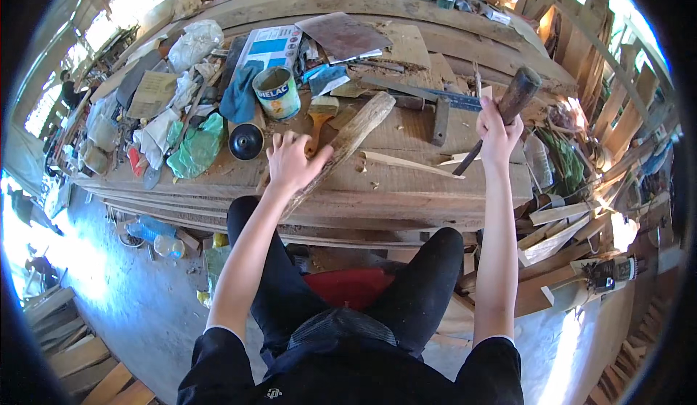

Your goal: Carving a small piece of wood using a chisel and a wooden mallet at a workbench.

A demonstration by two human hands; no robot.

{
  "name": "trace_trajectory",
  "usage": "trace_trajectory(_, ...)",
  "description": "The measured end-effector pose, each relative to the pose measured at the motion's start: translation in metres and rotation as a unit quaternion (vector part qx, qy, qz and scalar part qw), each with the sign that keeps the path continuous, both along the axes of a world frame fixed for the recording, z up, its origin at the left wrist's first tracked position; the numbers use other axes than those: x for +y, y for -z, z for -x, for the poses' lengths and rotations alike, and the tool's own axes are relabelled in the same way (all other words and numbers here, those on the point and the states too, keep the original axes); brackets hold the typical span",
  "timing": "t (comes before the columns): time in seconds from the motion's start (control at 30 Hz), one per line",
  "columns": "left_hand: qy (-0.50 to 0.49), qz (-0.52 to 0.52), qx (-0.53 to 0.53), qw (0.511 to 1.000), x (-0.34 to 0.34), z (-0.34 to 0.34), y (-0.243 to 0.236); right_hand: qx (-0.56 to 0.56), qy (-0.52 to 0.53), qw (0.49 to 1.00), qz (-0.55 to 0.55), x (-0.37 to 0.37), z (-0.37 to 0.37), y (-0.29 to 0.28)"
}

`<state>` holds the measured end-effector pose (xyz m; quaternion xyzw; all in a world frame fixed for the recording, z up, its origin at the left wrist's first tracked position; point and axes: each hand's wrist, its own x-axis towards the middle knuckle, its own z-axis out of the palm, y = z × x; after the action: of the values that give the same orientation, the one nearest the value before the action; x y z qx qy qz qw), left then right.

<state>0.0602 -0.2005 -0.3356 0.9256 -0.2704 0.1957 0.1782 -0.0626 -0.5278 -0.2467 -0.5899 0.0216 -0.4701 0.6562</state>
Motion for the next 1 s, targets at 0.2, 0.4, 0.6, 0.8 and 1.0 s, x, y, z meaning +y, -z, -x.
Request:
trace_trajectory(0.2, 0.011, -0.106, 0.117, 0.987, -0.032, 0.022, -0.012, -0.012, 0.002, 1.0, -0.004, -0.001, -0.001, 0.0)
trace_trajectory(0.4, 0.096, 0.028, 0.226, 0.969, -0.036, 0.012, -0.039, 0.003, -0.019, 1.0, -0.007, 0.001, 0.003, -0.002)
trace_trajectory(0.6, 0.243, 0.242, 0.206, 0.916, -0.052, 0.042, -0.133, 0.013, -0.005, 1.0, 0.006, 0.001, 0.003, -0.002)
trace_trajectory(0.8, 0.365, 0.276, 0.048, 0.888, -0.09, 0.078, -0.23, 0.004, -0.046, 0.999, -0.005, -0.002, 0.006, -0.001)
trace_trajectory(1.0, 0.386, 0.027, 0.014, 0.922, -0.098, 0.108, -0.247, -0.01, -0.032, 0.999, -0.002, 0.0, 0.009, -0.004)
